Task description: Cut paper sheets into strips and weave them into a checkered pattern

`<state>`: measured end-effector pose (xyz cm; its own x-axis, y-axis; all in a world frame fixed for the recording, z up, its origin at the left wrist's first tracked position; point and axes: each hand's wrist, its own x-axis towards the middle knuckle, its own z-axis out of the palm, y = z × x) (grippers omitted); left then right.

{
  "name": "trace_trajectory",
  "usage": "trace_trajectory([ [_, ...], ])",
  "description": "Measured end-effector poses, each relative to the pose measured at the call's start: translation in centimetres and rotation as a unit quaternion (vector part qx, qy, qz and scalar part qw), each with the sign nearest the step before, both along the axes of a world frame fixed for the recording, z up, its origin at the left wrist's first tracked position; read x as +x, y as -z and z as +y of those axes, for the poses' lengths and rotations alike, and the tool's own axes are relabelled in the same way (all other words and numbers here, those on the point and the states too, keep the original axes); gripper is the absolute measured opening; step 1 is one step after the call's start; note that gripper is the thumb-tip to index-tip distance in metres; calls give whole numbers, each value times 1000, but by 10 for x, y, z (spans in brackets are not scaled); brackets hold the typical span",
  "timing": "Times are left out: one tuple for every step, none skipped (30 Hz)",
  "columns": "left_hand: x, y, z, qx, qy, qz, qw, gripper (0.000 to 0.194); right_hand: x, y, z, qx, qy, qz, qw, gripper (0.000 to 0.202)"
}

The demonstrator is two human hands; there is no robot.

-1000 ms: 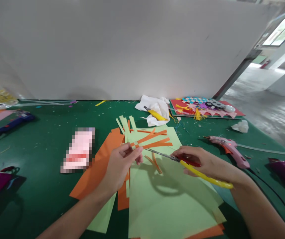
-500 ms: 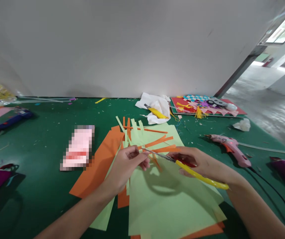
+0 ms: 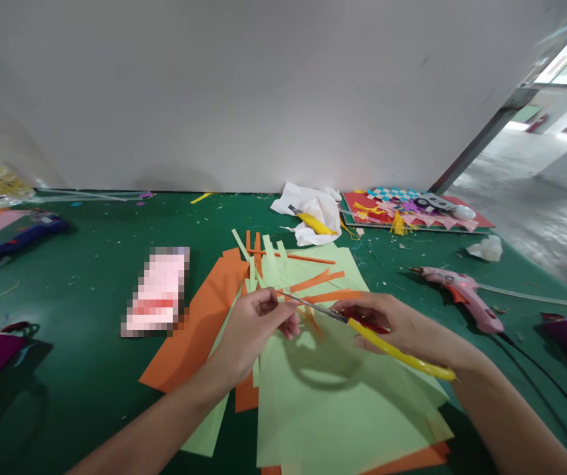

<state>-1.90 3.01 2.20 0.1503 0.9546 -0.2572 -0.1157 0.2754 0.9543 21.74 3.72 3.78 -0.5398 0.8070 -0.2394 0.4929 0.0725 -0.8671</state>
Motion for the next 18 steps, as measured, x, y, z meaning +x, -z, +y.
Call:
trace_trajectory([
  [0,0,0,2,0,3,1000,17,0,0,0,1,1,-2,1000,42],
  [0,0,0,4,1,4,1000,18,0,0,0,3,1,-5,1000,42],
  [-1,0,0,5,2,4,1000,18,0,0,0,6,2,-8,1000,42],
  [-1,0,0,5,3,4,1000,19,0,1,-1,11,3,-9,1000,42],
  [-1,0,0,4,3,3,1000,19,0,1,0,14,3,-11,1000,43],
  [-1,0,0,1,4,2,1000,18,0,1,0,18,3,-12,1000,43],
  [-1,0,0,-2,4,1,1000,18,0,1,0,21,0,-12,1000,42],
  [-1,0,0,-6,4,-1,1000,18,0,2,0,25,-2,-12,1000,40],
  [-1,0,0,-9,4,-3,1000,18,0,2,0,30,-5,-10,999,38],
  [-2,0,0,-12,4,-6,1000,18,0,2,0,37,-7,-9,999,36],
  [-2,0,0,-14,4,-8,1000,18,-1,2,0,44,-8,-8,999,34],
  [-2,0,0,-16,4,-11,1000,17,-1,3,0,50,-9,-7,999,33],
  [-2,0,0,-18,3,-13,1000,17,-1,3,0,53,-9,-8,998,33],
  [-2,0,1,-19,2,-15,1000,16,-1,3,0,55,-9,-9,998,33],
  [-2,0,1,-21,1,-16,1000,16,-1,4,0,55,-9,-9,998,33],
  [-2,0,1,-24,0,-16,1000,17,0,4,0,54,-10,-10,998,33],
  [-2,-1,1,-25,0,-17,1000,17,0,5,0,54,-11,-12,998,34],
  [-3,-1,1,-27,1,-18,999,18,0,5,0,56,-11,-15,998,34],
])
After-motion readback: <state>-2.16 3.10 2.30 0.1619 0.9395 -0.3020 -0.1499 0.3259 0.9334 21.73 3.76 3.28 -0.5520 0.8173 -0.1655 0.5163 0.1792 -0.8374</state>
